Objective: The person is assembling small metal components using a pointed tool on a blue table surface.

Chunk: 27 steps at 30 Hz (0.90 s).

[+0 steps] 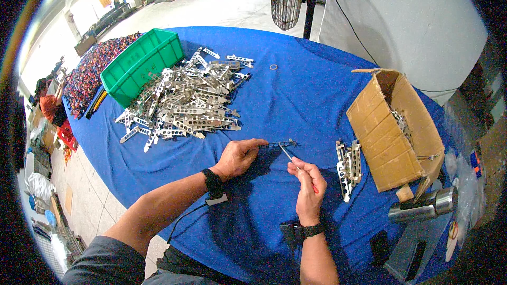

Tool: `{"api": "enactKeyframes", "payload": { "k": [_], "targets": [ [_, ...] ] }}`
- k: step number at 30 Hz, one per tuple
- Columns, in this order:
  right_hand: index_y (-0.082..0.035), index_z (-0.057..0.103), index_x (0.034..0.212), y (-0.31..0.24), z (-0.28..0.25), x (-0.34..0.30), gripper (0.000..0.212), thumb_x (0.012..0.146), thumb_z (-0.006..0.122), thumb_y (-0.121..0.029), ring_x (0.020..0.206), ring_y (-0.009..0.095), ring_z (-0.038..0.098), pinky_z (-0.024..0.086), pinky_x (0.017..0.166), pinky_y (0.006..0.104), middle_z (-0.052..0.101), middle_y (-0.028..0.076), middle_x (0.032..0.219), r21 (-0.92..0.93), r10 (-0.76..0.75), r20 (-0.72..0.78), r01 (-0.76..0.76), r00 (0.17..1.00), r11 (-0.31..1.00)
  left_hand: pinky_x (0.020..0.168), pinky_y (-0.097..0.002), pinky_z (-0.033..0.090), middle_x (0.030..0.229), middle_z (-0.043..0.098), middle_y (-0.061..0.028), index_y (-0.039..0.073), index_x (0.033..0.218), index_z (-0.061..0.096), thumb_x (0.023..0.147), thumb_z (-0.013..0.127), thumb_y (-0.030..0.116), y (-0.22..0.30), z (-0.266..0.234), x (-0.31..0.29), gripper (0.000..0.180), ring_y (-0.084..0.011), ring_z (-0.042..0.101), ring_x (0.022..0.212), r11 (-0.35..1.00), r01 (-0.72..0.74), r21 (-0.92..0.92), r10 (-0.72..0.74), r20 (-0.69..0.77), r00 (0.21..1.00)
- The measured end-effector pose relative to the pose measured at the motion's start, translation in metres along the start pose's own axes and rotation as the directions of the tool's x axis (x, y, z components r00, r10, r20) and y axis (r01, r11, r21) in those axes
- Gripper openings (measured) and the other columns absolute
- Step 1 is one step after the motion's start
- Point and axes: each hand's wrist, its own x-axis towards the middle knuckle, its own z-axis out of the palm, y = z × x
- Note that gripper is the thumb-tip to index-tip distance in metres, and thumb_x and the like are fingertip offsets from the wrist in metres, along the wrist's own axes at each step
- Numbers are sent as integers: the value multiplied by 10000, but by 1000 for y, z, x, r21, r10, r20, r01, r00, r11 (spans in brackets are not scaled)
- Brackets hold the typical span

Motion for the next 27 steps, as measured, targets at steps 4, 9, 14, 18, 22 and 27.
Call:
{"api": "enactKeyframes", "payload": {
  "k": [4, 9, 14, 18, 22, 27],
  "targets": [
    [41, 623, 1049, -1, 4, 1, 210, 964, 444, -27, 997, 264, 675, 544, 898, 390, 668, 191, 1130, 22, 3, -77, -1, 997, 1000, 646, -394, 517, 743, 641, -182, 83, 1145, 681, 929, 533, 98, -9, 4, 0, 262, -284, 648, 640, 997, -76, 22, 76, -37, 996],
    [36, 618, 1041, 2, 2, -1, 202, 961, 442, -22, 983, 264, 679, 547, 893, 394, 668, 197, 1122, 32, -18, -17, 18, 1000, 999, 663, -394, 522, 772, 652, -191, 80, 1144, 680, 931, 530, 99, -7, 2, 0, 262, -290, 659, 662, 1000, -17, 0, 17, -7, 1000],
    [32, 613, 1015, -3, 6, -1, 198, 951, 433, -17, 978, 259, 680, 553, 878, 395, 669, 200, 1113, 19, -21, -70, 22, 997, 1000, 645, -390, 517, 741, 637, -184, 83, 1148, 678, 936, 528, 100, -8, 4, 0, 261, -276, 645, 639, 999, -52, 2, 52, -28, 998],
    [29, 609, 1016, 3, -2, 0, 195, 948, 432, -16, 976, 258, 680, 555, 867, 389, 669, 201, 1109, 28, -12, -45, 13, 999, 1000, 630, -428, 521, 767, 659, -187, 102, 1130, 681, 895, 546, 85, -1, 1, 0, 271, -348, 665, 691, 1000, -21, -3, 21, -12, 1000],
    [30, 603, 1033, 0, 0, 2, 196, 945, 431, -7, 977, 262, 680, 554, 871, 389, 669, 198, 1113, 13, -15, -71, 16, 997, 1000, 618, -427, 513, 743, 647, -184, 104, 1131, 681, 893, 551, 90, -3, 1, 1, 272, -341, 654, 664, 1000, -16, 11, 16, -10, 1000],
    [30, 602, 1032, 0, 1, 1, 173, 962, 450, -16, 981, 260, 679, 549, 887, 393, 668, 195, 1117, 29, -25, 6, 25, 1000, 999, 584, -378, 489, 669, 592, -165, 79, 1154, 673, 937, 528, 100, -9, 3, 0, 262, -245, 595, 568, 997, -72, 7, 72, -38, 997]
  ]
}}
